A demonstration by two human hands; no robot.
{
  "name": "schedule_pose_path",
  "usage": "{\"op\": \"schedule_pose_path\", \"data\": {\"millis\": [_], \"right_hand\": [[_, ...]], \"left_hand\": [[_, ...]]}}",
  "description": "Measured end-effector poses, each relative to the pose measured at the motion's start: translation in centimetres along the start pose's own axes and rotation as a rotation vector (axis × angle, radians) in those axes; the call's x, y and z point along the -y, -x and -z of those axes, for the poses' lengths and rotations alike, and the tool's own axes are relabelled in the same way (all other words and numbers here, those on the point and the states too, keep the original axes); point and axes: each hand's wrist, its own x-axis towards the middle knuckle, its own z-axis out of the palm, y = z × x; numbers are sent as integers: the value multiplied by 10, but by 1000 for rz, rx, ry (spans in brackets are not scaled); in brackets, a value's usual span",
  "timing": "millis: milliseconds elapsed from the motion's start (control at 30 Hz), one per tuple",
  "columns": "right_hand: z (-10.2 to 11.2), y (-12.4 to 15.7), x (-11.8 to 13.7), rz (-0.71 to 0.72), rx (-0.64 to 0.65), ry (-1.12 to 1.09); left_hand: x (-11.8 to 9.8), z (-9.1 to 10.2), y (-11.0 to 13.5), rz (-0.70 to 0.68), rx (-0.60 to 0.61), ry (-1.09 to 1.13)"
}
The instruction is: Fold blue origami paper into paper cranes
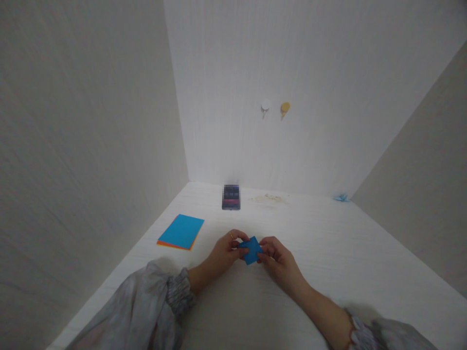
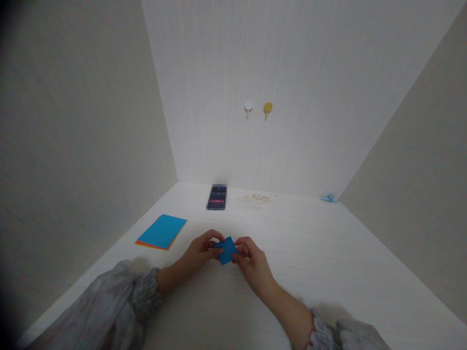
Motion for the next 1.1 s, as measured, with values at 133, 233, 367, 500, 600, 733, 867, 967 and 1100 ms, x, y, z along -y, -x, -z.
{"op": "schedule_pose_path", "data": {"millis": [133, 233, 367, 500, 600, 733, 867, 967, 1100], "right_hand": [[1, -2, -3, -14, -7, 60], [2, -4, -6, -27, -3, 10], [3, -3, -3, 10, 5, -56], [5, 0, 2, 13, 15, -32], [6, 0, 4, 17, 33, -4], [7, -1, 2, 19, 40, 28], [6, -1, 1, 28, 37, 30], [5, 0, 2, 39, 30, 75], [5, 1, 4, 36, 32, 122]], "left_hand": [[4, 1, -2, -25, -19, 4], [2, -1, -2, -54, 18, 78], [-2, -3, -1, -51, 60, 179], [-2, -3, -1, -53, 78, 187], [1, -1, -2, -65, 94, 137], [3, 1, -2, -52, 100, 79], [1, 1, -1, -39, 79, 36], [0, 1, -1, -35, 87, 19], [-1, 0, -1, -47, 75, 9]]}}
